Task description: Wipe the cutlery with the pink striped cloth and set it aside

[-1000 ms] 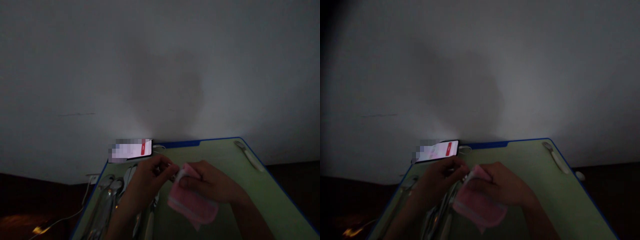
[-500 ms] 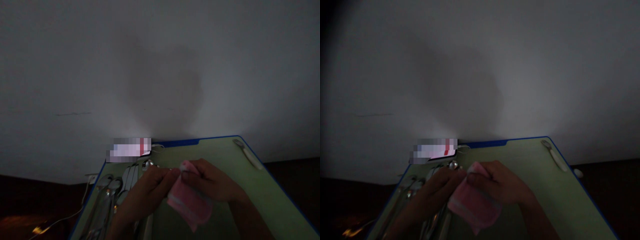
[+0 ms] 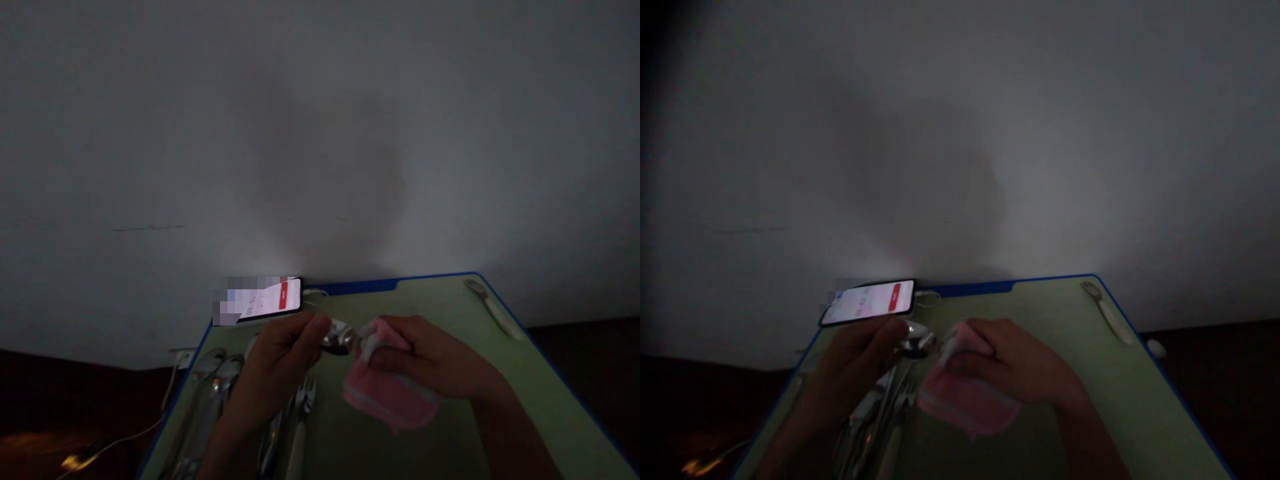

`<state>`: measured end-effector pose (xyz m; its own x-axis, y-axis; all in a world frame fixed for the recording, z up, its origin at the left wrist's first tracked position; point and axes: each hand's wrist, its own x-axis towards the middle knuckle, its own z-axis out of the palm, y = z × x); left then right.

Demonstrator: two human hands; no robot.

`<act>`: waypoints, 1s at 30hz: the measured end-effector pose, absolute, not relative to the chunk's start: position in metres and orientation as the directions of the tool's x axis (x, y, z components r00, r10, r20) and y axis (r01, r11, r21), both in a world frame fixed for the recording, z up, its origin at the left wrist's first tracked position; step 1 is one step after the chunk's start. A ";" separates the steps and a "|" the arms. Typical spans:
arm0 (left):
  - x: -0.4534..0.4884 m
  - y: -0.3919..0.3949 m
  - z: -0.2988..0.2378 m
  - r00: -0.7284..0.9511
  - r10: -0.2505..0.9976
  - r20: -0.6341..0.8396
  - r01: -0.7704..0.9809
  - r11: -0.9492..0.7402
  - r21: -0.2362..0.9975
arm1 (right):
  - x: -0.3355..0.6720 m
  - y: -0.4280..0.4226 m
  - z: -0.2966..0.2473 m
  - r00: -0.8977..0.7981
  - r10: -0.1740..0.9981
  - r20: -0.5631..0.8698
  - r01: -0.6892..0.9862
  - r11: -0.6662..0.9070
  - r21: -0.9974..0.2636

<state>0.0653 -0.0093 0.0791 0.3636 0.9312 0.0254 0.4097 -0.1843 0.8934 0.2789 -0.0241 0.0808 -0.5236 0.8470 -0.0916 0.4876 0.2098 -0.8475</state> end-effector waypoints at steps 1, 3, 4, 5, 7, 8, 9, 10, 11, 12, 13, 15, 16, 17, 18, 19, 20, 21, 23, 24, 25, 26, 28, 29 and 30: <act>0.068 -0.010 0.079 0.381 0.924 0.022 0.426 -0.196 0.883 | 0.278 -0.025 0.080 -0.516 0.852 -0.093 0.510 0.218 -0.832; 0.074 -0.011 0.078 0.415 0.910 0.015 0.476 -0.231 0.849 | 0.275 -0.025 0.080 -0.504 0.859 -0.093 0.544 0.231 -0.807; 0.078 -0.012 0.078 0.430 0.903 0.014 0.499 -0.250 0.830 | 0.274 -0.026 0.080 -0.502 0.860 -0.092 0.551 0.237 -0.800; 0.081 -0.013 0.078 0.443 0.896 0.013 0.515 -0.267 0.814 | 0.272 -0.026 0.080 -0.499 0.862 -0.090 0.558 0.240 -0.795; 0.086 -0.014 0.077 0.467 0.884 0.008 0.523 -0.283 0.804 | 0.269 -0.028 0.082 -0.474 0.877 -0.081 0.577 0.240 -0.781; 0.087 -0.015 0.077 0.481 0.877 0.001 0.517 -0.285 0.807 | 0.268 -0.028 0.083 -0.453 0.888 -0.073 0.594 0.240 -0.768; 0.088 -0.016 0.077 0.497 0.868 -0.009 0.510 -0.284 0.812 | 0.267 -0.029 0.084 -0.432 0.900 -0.060 0.612 0.243 -0.753; 0.089 -0.016 0.077 0.508 0.861 -0.017 0.507 -0.283 0.814 | 0.266 -0.029 0.084 -0.412 0.910 -0.045 0.627 0.247 -0.739; 0.089 -0.017 0.076 0.515 0.857 -0.019 0.508 -0.288 0.812 | 0.265 -0.030 0.084 -0.398 0.917 -0.031 0.637 0.252 -0.729; 0.089 -0.017 0.076 0.520 0.854 -0.016 0.512 -0.296 0.806 | 0.264 -0.030 0.084 -0.391 0.920 -0.020 0.640 0.257 -0.724; 0.088 -0.017 0.076 0.524 0.852 -0.008 0.514 -0.308 0.800 | 0.262 -0.030 0.084 -0.388 0.922 -0.013 0.638 0.259 -0.725; 0.086 -0.017 0.075 0.527 0.850 0.006 0.512 -0.324 0.796 | 0.260 -0.030 0.083 -0.396 0.918 -0.009 0.618 0.259 -0.742; 0.085 -0.016 0.075 0.526 0.851 0.009 0.507 -0.322 0.799 | 0.260 -0.029 0.083 -0.406 0.914 -0.010 0.601 0.259 -0.756; 0.083 -0.015 0.076 0.523 0.852 0.007 0.499 -0.313 0.808 | 0.260 -0.029 0.082 -0.418 0.908 -0.011 0.582 0.259 -0.771; 0.081 -0.015 0.076 0.515 0.857 0.003 0.488 -0.296 0.821 | 0.260 -0.028 0.082 -0.433 0.901 -0.011 0.562 0.260 -0.785; 0.079 -0.014 0.077 0.502 0.865 -0.004 0.476 -0.273 0.836 | 0.262 -0.028 0.083 -0.449 0.893 -0.012 0.544 0.263 -0.797; 0.077 -0.014 0.077 0.486 0.874 -0.011 0.461 -0.246 0.853 | 0.264 -0.027 0.083 -0.463 0.886 -0.012 0.532 0.268 -0.803; 0.075 -0.014 0.078 0.468 0.884 -0.016 0.442 -0.219 0.870 | 0.267 -0.027 0.084 -0.475 0.880 -0.011 0.526 0.274 -0.805; 0.072 -0.014 0.080 0.421 0.907 -0.022 0.400 -0.164 0.902 | 0.276 -0.026 0.085 -0.490 0.872 -0.009 0.526 0.287 -0.801; 0.071 -0.014 0.081 0.393 0.919 -0.028 0.382 -0.136 0.914 | 0.280 -0.026 0.086 -0.489 0.872 -0.008 0.531 0.290 -0.796; 0.070 -0.014 0.082 0.364 0.931 -0.034 0.368 -0.110 0.923 | 0.284 -0.026 0.086 -0.481 0.877 -0.008 0.540 0.289 -0.791; 0.070 -0.014 0.082 0.339 0.940 -0.039 0.359 -0.091 0.929 | 0.288 -0.026 0.086 -0.468 0.884 -0.008 0.551 0.285 -0.784; 0.071 -0.013 0.081 0.314 0.949 -0.040 0.351 -0.077 0.933 | 0.294 -0.026 0.086 -0.425 0.905 -0.005 0.588 0.272 -0.761; 0.072 -0.012 0.080 0.318 0.947 -0.034 0.344 -0.082 0.936 | 0.296 -0.026 0.086 -0.402 0.916 -0.001 0.610 0.266 -0.746; 0.073 -0.011 0.079 0.333 0.943 -0.026 0.330 -0.090 0.940 | 0.297 -0.026 0.087 -0.380 0.925 0.005 0.630 0.263 -0.731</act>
<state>0.0728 -0.0113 0.0787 0.3328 0.9426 -0.0264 0.3299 -0.0902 0.9397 0.2970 -0.0257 0.0866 -0.3798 0.9250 0.0049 0.6303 0.2627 -0.7306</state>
